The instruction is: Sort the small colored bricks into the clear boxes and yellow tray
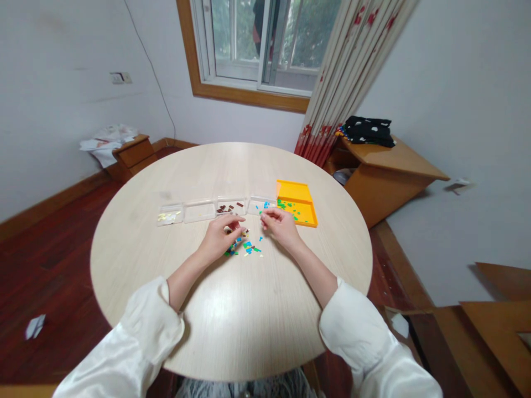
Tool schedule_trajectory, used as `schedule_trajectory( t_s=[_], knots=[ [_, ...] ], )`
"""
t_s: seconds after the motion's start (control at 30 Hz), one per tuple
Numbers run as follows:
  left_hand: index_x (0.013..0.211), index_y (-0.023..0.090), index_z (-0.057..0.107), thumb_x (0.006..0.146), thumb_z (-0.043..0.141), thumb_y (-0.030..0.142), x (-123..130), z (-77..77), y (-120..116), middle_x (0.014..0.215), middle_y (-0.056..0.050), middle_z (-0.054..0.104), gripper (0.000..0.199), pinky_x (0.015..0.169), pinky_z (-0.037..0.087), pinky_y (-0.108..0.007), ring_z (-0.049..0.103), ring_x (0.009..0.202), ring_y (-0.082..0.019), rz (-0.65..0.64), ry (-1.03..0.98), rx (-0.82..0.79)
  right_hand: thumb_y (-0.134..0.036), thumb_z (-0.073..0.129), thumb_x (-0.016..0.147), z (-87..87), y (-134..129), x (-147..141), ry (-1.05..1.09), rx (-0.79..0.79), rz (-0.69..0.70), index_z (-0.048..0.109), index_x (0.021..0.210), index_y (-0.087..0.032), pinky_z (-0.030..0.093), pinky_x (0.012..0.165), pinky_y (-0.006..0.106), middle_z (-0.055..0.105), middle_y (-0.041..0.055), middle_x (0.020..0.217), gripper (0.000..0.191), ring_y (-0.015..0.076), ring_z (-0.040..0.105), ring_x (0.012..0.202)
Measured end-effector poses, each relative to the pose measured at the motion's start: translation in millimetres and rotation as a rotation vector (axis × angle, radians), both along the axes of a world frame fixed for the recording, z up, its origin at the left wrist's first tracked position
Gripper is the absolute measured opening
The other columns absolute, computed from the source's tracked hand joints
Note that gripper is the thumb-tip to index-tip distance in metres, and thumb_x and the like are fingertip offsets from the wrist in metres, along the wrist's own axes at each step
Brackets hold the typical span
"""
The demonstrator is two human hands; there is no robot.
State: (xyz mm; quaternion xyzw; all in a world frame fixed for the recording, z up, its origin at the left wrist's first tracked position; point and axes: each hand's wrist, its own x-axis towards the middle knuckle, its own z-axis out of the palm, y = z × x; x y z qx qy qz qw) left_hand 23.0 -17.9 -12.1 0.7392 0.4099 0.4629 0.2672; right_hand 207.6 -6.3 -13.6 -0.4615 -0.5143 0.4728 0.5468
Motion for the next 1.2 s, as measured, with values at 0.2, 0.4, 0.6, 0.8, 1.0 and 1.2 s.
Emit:
schedule_trajectory(
  t_s=[0.2,0.4,0.6,0.8,1.0,1.2],
  knots=[
    [0.077,0.016,0.066,0.076,0.057,0.026,-1,-2.2,1,0.071,-0.003,0.064,0.013,0.065,0.047,-0.026,0.057,0.064,-0.013,0.052,0.0,0.007,-0.043,0.07,0.061,9.4,17,48,0.003,0.186,-0.393,0.06,0.071,-0.017,0.045,0.055,0.026,0.059,-0.0016,0.06,0.029,0.0106,0.052,0.054],
    [0.074,0.016,0.064,0.077,0.054,0.027,-2,-2.0,2,0.075,-0.004,0.066,0.015,0.065,0.047,-0.025,0.058,0.067,-0.013,0.09,-0.032,-0.021,-0.036,0.071,0.057,8.1,21,64,0.047,0.199,-0.547,0.058,0.068,-0.016,0.041,0.049,0.023,0.057,-0.0032,0.057,0.026,0.0085,0.05,0.048],
    [0.073,0.016,0.062,0.076,0.053,0.027,-2,1.3,1,0.074,-0.003,0.066,0.016,0.066,0.047,-0.025,0.057,0.066,-0.013,0.103,-0.035,-0.036,-0.033,0.07,0.058,6.1,22,65,0.091,0.187,-0.561,0.056,0.074,-0.016,0.042,0.049,0.022,0.056,-0.0045,0.058,0.027,0.0075,0.051,0.048],
    [0.073,0.016,0.062,0.077,0.053,0.028,-2,1.0,0,0.073,-0.003,0.066,0.016,0.065,0.047,-0.025,0.057,0.066,-0.013,0.1,-0.046,-0.026,-0.032,0.068,0.06,7.2,22,66,0.12,0.215,-0.566,0.057,0.075,-0.016,0.042,0.049,0.021,0.056,-0.0056,0.057,0.025,0.0063,0.049,0.047],
    [0.073,0.016,0.062,0.077,0.052,0.028,-2,0.6,0,0.073,-0.003,0.065,0.015,0.065,0.047,-0.025,0.057,0.065,-0.013,0.105,-0.04,-0.023,-0.03,0.065,0.065,7.1,24,69,0.164,0.182,-0.643,0.055,0.074,-0.016,0.039,0.047,0.019,0.055,-0.0064,0.054,0.019,0.0054,0.048,0.045],
    [0.072,0.016,0.061,0.077,0.052,0.028,-2,0.2,0,0.072,-0.003,0.065,0.016,0.065,0.046,-0.025,0.056,0.065,-0.013,0.106,-0.046,-0.015,-0.033,0.066,0.067,2.0,27,73,0.205,0.181,-0.707,0.054,0.077,-0.017,0.038,0.046,0.018,0.052,-0.0077,0.053,0.023,0.0045,0.046,0.044]
  ],
)
